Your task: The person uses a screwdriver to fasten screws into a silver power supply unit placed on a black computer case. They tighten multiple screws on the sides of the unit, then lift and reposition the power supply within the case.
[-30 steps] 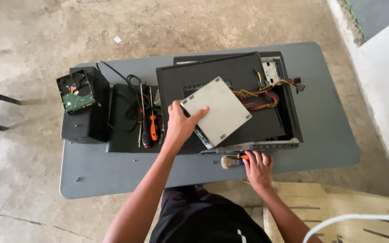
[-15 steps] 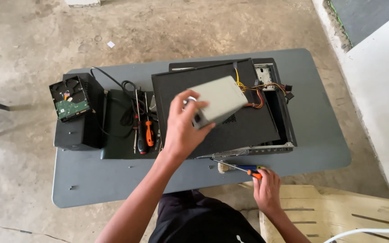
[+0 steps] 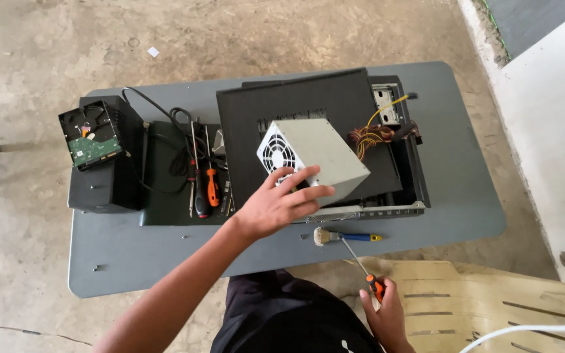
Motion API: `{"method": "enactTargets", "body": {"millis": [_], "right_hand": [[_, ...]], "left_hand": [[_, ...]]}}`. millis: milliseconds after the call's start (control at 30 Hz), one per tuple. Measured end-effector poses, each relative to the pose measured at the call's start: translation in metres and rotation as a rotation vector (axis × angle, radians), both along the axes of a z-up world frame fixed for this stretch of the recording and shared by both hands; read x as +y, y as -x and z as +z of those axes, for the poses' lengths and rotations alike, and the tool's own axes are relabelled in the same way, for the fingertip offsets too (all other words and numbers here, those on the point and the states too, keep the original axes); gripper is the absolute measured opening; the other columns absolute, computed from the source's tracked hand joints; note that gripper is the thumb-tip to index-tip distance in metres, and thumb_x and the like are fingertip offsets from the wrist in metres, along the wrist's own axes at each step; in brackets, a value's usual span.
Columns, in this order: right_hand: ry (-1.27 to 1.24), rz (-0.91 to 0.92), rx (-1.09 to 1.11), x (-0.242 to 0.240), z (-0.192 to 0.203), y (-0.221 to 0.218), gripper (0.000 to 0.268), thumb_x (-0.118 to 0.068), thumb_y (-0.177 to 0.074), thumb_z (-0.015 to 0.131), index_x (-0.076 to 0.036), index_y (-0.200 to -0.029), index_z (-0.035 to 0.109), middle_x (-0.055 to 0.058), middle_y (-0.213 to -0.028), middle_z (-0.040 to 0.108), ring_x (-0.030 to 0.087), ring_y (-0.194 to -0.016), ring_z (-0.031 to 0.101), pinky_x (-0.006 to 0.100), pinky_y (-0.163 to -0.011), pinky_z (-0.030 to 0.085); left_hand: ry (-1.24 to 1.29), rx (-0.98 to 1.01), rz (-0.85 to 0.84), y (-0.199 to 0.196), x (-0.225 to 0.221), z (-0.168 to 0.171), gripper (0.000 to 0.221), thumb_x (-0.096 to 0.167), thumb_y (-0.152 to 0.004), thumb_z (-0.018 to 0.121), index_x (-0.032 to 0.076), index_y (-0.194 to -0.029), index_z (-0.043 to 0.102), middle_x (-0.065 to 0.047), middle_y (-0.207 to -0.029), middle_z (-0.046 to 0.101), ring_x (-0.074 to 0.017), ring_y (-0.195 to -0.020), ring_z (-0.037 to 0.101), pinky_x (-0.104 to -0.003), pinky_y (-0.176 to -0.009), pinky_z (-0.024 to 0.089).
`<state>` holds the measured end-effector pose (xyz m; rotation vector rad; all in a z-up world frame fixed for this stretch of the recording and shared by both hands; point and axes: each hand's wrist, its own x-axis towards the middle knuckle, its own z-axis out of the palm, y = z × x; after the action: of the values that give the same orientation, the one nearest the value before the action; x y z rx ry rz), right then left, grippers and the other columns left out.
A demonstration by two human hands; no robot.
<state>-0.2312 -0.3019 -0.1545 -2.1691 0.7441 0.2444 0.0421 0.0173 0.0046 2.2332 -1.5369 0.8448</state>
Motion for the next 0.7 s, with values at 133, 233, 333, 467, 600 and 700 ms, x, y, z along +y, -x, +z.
{"method": "enactTargets", "body": {"millis": [133, 233, 333, 467, 600, 700], "right_hand": [[0.046, -0.051, 0.033, -0.003, 0.004, 0.006, 0.052, -0.033, -0.094, 0.069, -0.012, -0.140, 0.057, 0.005, -0.123, 0.075, 0.024, -0.108, 0.074, 0.044, -0.095, 0.056], [0.063, -0.067, -0.024, -0.004, 0.007, 0.012, 0.039, -0.032, -0.099, 0.063, -0.011, -0.131, 0.063, 0.007, -0.116, 0.073, 0.026, -0.099, 0.070, 0.042, -0.092, 0.053], [-0.038, -0.173, 0.003, -0.002, 0.016, 0.011, 0.040, -0.030, -0.097, 0.067, -0.008, -0.131, 0.061, 0.008, -0.106, 0.072, 0.024, -0.094, 0.071, 0.040, -0.089, 0.053], [0.107, -0.091, -0.326, 0.005, 0.046, -0.019, 0.036, -0.031, -0.093, 0.082, -0.015, -0.082, 0.051, -0.003, -0.065, 0.048, 0.013, -0.060, 0.043, 0.032, -0.062, 0.041], [0.102, 0.317, -0.748, 0.008, 0.106, -0.084, 0.031, -0.027, -0.104, 0.069, -0.006, -0.080, 0.068, 0.007, -0.078, 0.068, 0.019, -0.076, 0.063, 0.034, -0.073, 0.054], [0.370, 0.345, -0.914, 0.021, 0.116, -0.139, 0.016, -0.017, -0.097, 0.085, -0.019, -0.113, 0.087, 0.002, -0.100, 0.078, 0.027, -0.092, 0.076, 0.039, -0.088, 0.059]], "left_hand": [[0.014, 0.113, -0.075, 0.003, 0.022, -0.015, 0.020, 0.005, -0.112, 0.079, 0.019, -0.120, 0.067, -0.006, -0.176, 0.036, -0.0293, -0.161, 0.046, -0.055, -0.128, 0.044], [0.024, 0.116, -0.050, 0.007, 0.034, -0.028, 0.043, 0.004, -0.113, 0.079, 0.020, -0.147, 0.057, -0.008, -0.177, 0.036, -0.0296, -0.161, 0.047, -0.055, -0.130, 0.044], [0.099, 0.145, -0.058, 0.004, 0.038, -0.030, 0.070, -0.010, -0.111, 0.076, 0.025, -0.161, 0.044, -0.011, -0.168, 0.051, -0.0326, -0.155, 0.056, -0.057, -0.131, 0.045], [0.243, 0.272, 0.034, -0.007, 0.034, -0.001, 0.083, -0.019, -0.081, 0.060, 0.003, -0.161, 0.050, -0.017, -0.157, 0.064, -0.0384, -0.149, 0.061, -0.055, -0.128, 0.051], [0.373, 0.383, 0.125, -0.012, 0.032, 0.021, 0.090, -0.024, -0.065, 0.056, 0.002, -0.152, 0.057, -0.015, -0.155, 0.063, -0.0415, -0.151, 0.058, -0.050, -0.116, 0.062], [0.541, 0.233, 0.157, -0.027, 0.019, 0.018, 0.082, -0.015, -0.063, 0.074, 0.006, -0.142, 0.073, -0.011, -0.139, 0.075, -0.0387, -0.130, 0.073, -0.047, -0.108, 0.060]]}}
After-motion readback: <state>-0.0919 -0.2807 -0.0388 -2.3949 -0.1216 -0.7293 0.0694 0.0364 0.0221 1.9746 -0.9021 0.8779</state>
